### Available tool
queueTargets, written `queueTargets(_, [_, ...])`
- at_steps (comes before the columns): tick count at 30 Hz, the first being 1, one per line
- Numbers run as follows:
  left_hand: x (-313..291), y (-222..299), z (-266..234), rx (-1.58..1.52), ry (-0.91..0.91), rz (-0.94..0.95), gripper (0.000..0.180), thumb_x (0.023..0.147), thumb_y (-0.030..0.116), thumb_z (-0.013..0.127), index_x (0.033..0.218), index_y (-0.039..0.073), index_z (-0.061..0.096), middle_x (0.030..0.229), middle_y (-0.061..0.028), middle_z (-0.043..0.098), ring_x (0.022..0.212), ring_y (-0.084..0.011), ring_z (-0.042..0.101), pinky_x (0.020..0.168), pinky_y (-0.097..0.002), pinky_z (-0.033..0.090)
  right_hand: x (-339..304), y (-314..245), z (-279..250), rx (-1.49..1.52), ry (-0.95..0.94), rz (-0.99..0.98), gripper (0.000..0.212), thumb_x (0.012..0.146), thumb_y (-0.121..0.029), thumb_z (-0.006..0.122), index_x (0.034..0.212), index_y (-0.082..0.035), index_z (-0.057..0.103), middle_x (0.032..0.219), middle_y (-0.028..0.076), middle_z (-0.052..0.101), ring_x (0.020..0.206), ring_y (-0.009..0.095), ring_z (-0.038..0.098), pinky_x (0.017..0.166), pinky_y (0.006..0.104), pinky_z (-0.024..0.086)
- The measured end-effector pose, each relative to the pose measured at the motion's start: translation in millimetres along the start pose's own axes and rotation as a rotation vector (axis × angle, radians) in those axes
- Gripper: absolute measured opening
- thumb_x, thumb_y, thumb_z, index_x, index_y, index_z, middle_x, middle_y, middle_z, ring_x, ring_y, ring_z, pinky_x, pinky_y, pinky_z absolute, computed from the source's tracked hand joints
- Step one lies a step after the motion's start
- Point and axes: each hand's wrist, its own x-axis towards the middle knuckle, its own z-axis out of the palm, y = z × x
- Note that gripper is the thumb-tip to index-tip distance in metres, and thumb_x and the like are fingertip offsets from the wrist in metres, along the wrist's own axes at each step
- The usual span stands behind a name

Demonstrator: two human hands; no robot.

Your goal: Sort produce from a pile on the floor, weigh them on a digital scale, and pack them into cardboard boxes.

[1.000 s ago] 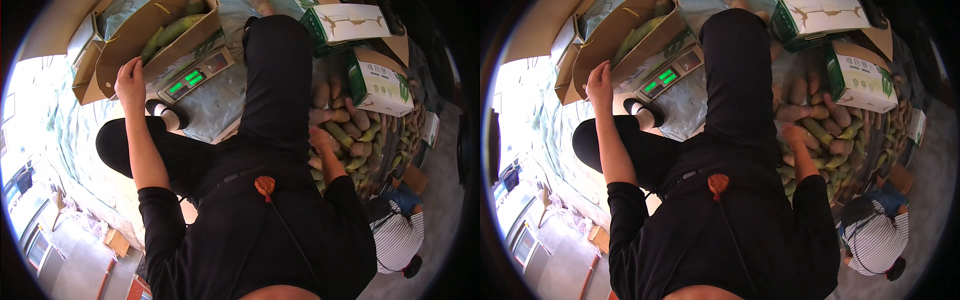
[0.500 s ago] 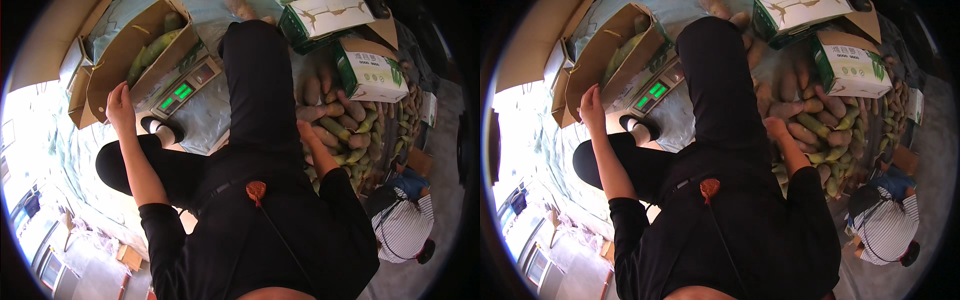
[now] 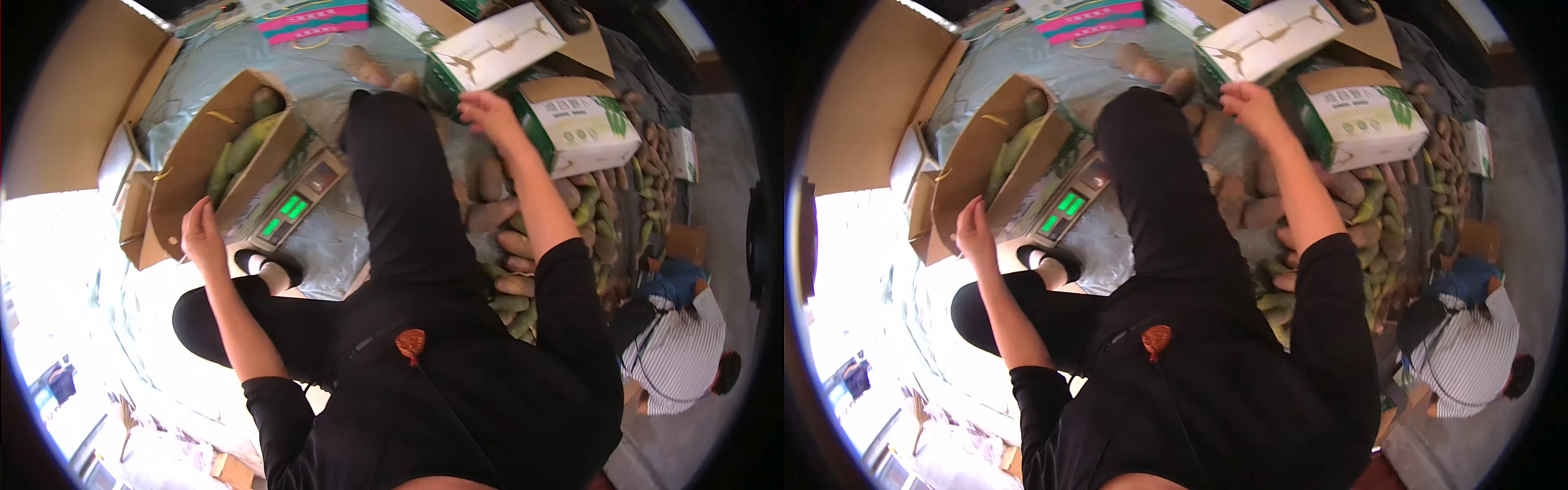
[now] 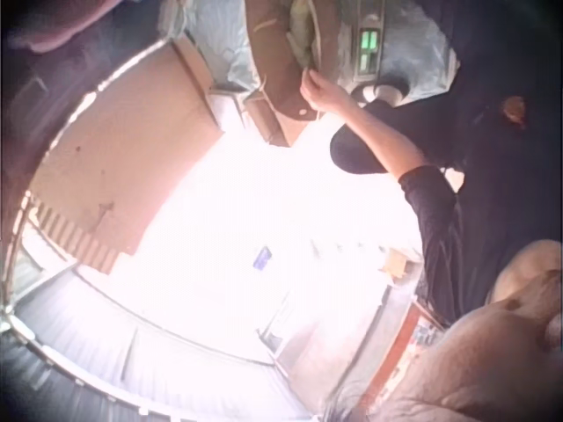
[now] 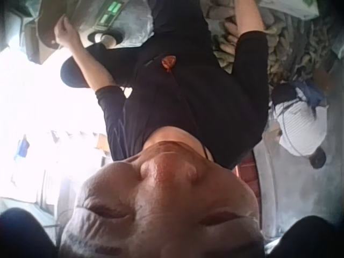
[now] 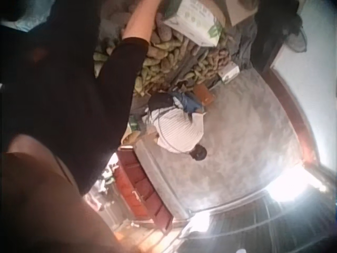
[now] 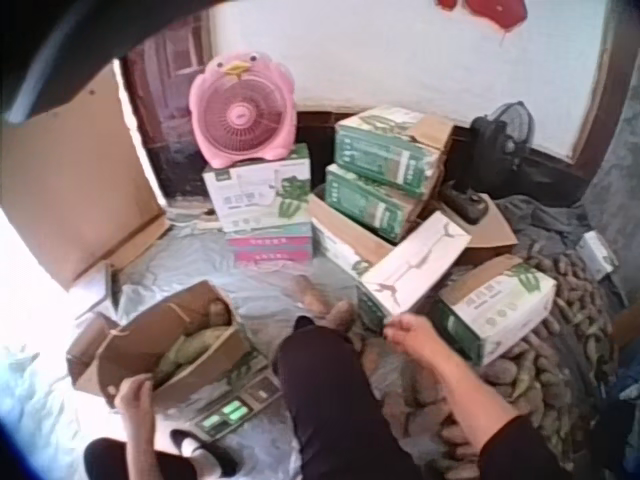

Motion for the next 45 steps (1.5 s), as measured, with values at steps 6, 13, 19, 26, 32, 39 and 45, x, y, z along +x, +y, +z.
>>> queueTargets(6, [-1.2, 8.5, -7.3, -0.108, 0.020, -0.125, 0.016, 0.088, 0.012, 0.058, 0.095, 0.001, 0.067, 0.089, -0.0074, 0.064, 0.084, -0.0157, 0.061, 0.076, -0.0260, 0.047, 28.3, -130.6, 61.4, -0.017, -0.184, -0.351, 0.033, 0.087, -0.022, 0.059, 0.115, -0.005, 0.058, 0.099, 0.003, 0.063, 0.086, 0.009, 0.057, 0.070, 0.0221, 0.044])
queueTargets(13, [12.6, 21.4, -39.5, -0.264, -0.011, -0.241, 0.020, 0.090, 0.011, 0.056, 0.106, 0.000, 0.063, 0.097, -0.0057, 0.064, 0.092, -0.0123, 0.059, 0.083, -0.0240, 0.044, 81.8, -166.6, 173.8, -0.193, -0.321, -0.579, 0.035, 0.074, -0.025, 0.068, 0.102, -0.004, 0.065, 0.094, 0.012, 0.067, 0.086, 0.020, 0.064, 0.073, 0.0334, 0.050])
queueTargets(19, [46.9, 3.9, -103.2, -0.216, -0.062, -0.415, 0.030, 0.090, 0.017, 0.058, 0.116, 0.002, 0.058, 0.101, -0.0056, 0.063, 0.095, -0.0115, 0.056, 0.085, -0.0251, 0.043, 108.8, -159.2, 225.6, -0.596, -0.396, -0.515, 0.041, 0.074, -0.036, 0.067, 0.091, 0.000, 0.067, 0.090, 0.019, 0.066, 0.084, 0.031, 0.064, 0.076, 0.0384, 0.050])
queueTargets(26, [66.1, -70.9, -133.5, 0.085, -0.144, -0.664, 0.043, 0.086, 0.028, 0.060, 0.117, -0.002, 0.056, 0.105, -0.0144, 0.063, 0.096, -0.0213, 0.058, 0.084, -0.0330, 0.044, 103.9, -159.1, 241.1, -0.840, -0.503, -0.413, 0.045, 0.075, -0.041, 0.064, 0.090, 0.001, 0.067, 0.094, 0.025, 0.063, 0.092, 0.036, 0.061, 0.081, 0.0414, 0.048])
queueTargets(32, [83.1, -111.1, -104.0, 0.401, -0.634, -0.654, 0.049, 0.082, 0.042, 0.061, 0.087, -0.006, 0.066, 0.075, -0.0163, 0.064, 0.070, -0.0217, 0.059, 0.068, -0.0364, 0.046, 109.2, -156.5, 241.5, -0.999, -0.369, -0.225, 0.039, 0.067, -0.026, 0.064, 0.100, -0.005, 0.067, 0.105, 0.018, 0.064, 0.099, 0.033, 0.061, 0.084, 0.0404, 0.049])
queueTargets(39, [67.6, -232.9, -121.7, 0.918, -0.895, 0.322, 0.013, 0.086, 0.018, 0.050, 0.091, 0.010, 0.058, 0.060, -0.0189, 0.058, 0.059, -0.0387, 0.059, 0.052, -0.0487, 0.044, 93.4, -156.3, 274.9, -0.944, -0.237, -0.277, 0.037, 0.074, -0.036, 0.065, 0.097, -0.007, 0.068, 0.103, 0.015, 0.065, 0.098, 0.029, 0.062, 0.082, 0.0411, 0.049])
queueTargets(45, [66.5, -201.4, -90.4, 0.310, -0.558, -0.631, 0.034, 0.080, 0.025, 0.062, 0.080, -0.008, 0.065, 0.072, -0.0175, 0.066, 0.063, -0.0207, 0.062, 0.058, -0.0401, 0.049, 96.8, -153.5, 274.0, -0.994, -0.185, -0.167, 0.024, 0.076, -0.018, 0.057, 0.095, -0.011, 0.070, 0.100, 0.008, 0.067, 0.094, 0.023, 0.064, 0.073, 0.0353, 0.051])
